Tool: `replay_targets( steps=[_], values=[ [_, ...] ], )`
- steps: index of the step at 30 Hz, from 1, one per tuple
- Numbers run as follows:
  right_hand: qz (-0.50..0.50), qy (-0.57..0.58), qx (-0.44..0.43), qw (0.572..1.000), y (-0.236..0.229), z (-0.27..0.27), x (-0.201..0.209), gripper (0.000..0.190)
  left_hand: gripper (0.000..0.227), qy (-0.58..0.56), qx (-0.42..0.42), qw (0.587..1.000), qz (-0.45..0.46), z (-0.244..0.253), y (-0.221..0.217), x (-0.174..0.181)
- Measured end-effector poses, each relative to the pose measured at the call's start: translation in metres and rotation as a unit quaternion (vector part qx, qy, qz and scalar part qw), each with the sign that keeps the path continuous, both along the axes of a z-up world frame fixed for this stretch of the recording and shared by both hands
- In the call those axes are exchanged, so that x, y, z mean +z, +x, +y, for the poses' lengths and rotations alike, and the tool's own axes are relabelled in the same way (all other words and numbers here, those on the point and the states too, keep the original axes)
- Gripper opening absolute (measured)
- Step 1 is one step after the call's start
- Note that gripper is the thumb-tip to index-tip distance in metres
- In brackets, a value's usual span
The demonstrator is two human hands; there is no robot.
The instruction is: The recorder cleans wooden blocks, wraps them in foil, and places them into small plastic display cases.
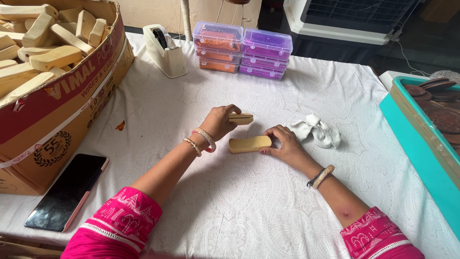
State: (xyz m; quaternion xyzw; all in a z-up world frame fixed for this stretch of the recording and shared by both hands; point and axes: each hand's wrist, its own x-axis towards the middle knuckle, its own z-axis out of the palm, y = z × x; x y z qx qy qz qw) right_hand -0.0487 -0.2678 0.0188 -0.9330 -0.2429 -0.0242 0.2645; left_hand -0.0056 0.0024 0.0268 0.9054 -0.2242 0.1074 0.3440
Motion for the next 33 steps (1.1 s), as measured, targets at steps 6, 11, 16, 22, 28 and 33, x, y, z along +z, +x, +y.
replay_targets(
  steps=[6, 11, 16, 22, 28, 33],
  values=[
    [0.006, 0.006, -0.018, 1.0, 0.001, 0.001, 0.001, 0.06, 0.039, -0.051, -0.172, 0.981, 0.07, -0.008, -0.008, 0.007],
    [0.019, 0.005, -0.029, 0.999, 0.002, 0.0, -0.002, 0.061, 0.042, 0.148, -0.111, 0.979, 0.091, -0.02, -0.036, 0.028],
    [-0.006, 0.026, 0.006, 1.0, -0.003, 0.001, 0.003, 0.062, 0.048, 0.236, -0.079, 0.964, 0.091, -0.025, -0.05, 0.039],
    [-0.008, -0.011, 0.004, 1.0, 0.0, 0.001, -0.001, 0.054, 0.046, 0.251, -0.061, 0.965, 0.046, -0.032, -0.048, 0.029],
    [-0.009, -0.019, -0.002, 1.0, -0.003, 0.001, 0.003, 0.054, 0.043, 0.237, -0.049, 0.969, 0.039, -0.029, -0.046, 0.028],
    [-0.076, -0.043, 0.021, 0.996, 0.0, -0.012, 0.013, 0.06, 0.043, 0.187, -0.037, 0.982, -0.017, -0.013, -0.027, 0.019]
  ],
)
